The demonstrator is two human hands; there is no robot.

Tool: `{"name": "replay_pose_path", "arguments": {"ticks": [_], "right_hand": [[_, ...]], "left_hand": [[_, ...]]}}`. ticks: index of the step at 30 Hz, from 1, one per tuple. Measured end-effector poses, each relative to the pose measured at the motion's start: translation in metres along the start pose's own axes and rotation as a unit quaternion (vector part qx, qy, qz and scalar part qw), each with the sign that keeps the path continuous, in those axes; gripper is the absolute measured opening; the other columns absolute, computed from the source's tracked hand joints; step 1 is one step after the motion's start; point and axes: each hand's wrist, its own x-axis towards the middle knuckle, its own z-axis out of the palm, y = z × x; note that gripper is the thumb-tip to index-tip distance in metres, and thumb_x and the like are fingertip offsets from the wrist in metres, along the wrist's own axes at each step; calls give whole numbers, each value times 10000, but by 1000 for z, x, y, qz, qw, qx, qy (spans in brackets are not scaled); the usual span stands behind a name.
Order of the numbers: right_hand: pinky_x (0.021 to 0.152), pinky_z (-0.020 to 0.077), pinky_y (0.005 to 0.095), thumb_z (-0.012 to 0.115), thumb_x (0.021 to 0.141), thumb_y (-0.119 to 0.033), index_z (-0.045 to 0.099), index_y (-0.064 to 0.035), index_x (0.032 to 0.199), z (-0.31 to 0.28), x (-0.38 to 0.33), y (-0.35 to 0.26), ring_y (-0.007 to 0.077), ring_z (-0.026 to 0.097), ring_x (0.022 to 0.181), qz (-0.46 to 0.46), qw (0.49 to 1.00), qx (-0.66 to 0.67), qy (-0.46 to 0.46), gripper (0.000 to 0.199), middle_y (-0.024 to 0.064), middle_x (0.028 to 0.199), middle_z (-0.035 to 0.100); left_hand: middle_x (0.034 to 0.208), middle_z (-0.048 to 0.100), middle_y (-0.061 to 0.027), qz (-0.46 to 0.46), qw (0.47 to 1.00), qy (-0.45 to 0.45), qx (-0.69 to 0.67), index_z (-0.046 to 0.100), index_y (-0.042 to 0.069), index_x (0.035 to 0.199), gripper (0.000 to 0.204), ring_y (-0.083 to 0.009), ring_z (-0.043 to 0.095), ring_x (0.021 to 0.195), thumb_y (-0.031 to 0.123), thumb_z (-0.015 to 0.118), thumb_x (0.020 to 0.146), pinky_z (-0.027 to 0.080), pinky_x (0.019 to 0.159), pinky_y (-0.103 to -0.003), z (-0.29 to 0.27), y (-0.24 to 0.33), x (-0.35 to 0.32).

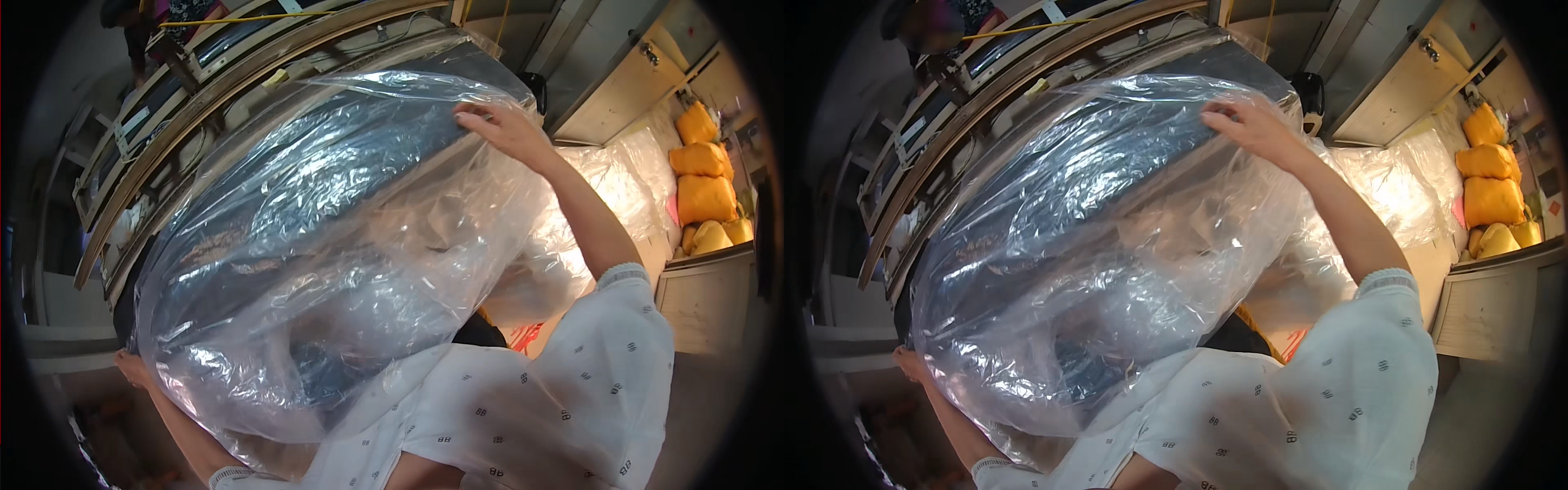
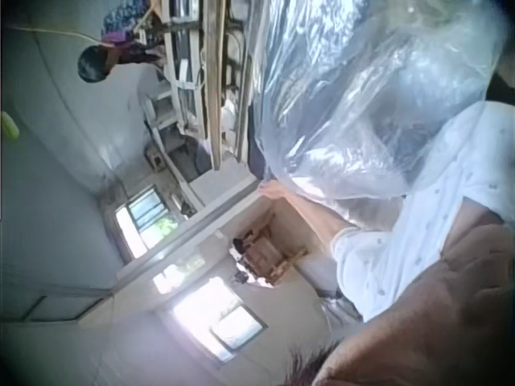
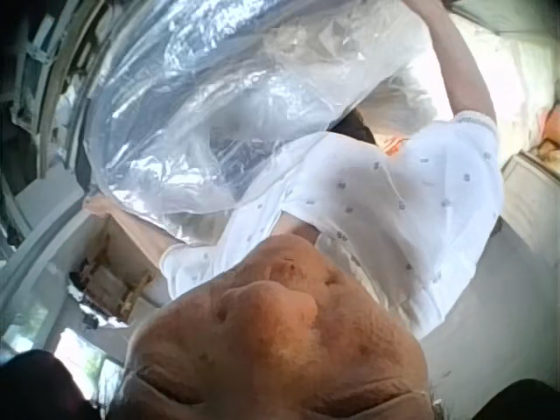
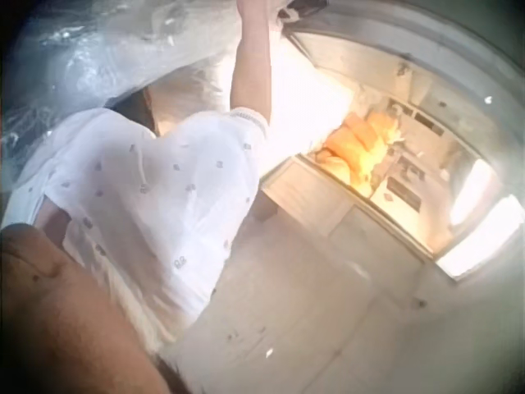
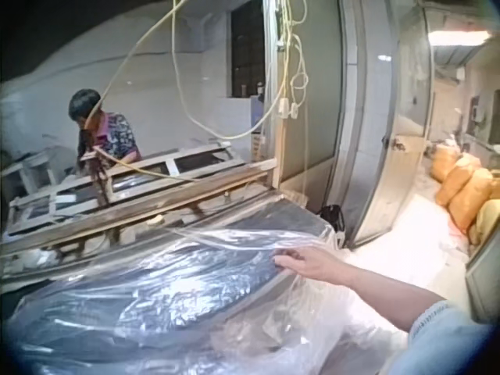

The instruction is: The camera wearer is wrapping a large, dark, fabric-covered component in clear plastic film on an industrial workbench.

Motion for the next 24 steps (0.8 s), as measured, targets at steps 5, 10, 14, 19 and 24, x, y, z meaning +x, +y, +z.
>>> {"name": "replay_pose_path", "arguments": {"ticks": [5, 10, 14, 19, 24], "right_hand": [[804, 429, 274, 645, 796, -234, 547, -66, 1131, 46, 1, -49, 186, 518, 984, -248, 961, 53, 114, 388, 75, 1175, 489], [723, 423, 324, 719, 713, -220, 560, -64, 1042, 34, 14, -46, 205, 521, 883, -227, 844, -331, 355, 397, 87, 1104, 479], [639, 385, 299, 685, 744, -232, 558, -59, 954, 38, 36, -17, 162, 493, 770, -240, 934, -181, 193, 300, 48, 877, 513], [625, 363, 219, 617, 824, -242, 553, -63, 898, 16, 47, -33, 78, 428, 661, -8, 962, 272, -26, 205, -49, 702, 442], [538, 413, 307, 578, 835, -255, 558, -70, 856, 17, 122, 4, 185, 547, 606, -195, 953, -107, 206, 187, 38, 714, 581]], "left_hand": [[1081, 573, -168, -66, 996, -13, 53, 520, 39, 1105, 340, -352, 547, 983, 288, 382, 918, 417, 804, -424, -14, -10, 1], [1070, 586, -156, -64, 998, 29, 6, 532, 75, 1111, 327, -349, 553, 975, 295, 379, 924, 424, 801, -412, -27, 38, -11], [1103, 572, -162, -36, 999, 25, 15, 539, 73, 1122, 355, -359, 541, 993, 320, 391, 913, 422, 821, -409, -9, -8, 2], [1078, 585, -145, -49, 998, 31, 35, 545, 94, 1117, 318, -342, 553, 983, 292, 391, 923, 426, 800, -410, -29, 24, -13], [1082, 570, -184, -10, 998, 56, -7, 542, 15, 1100, 326, -339, 546, 981, 257, 425, 915, 428, 821, -388, -7, -19, 6]]}}
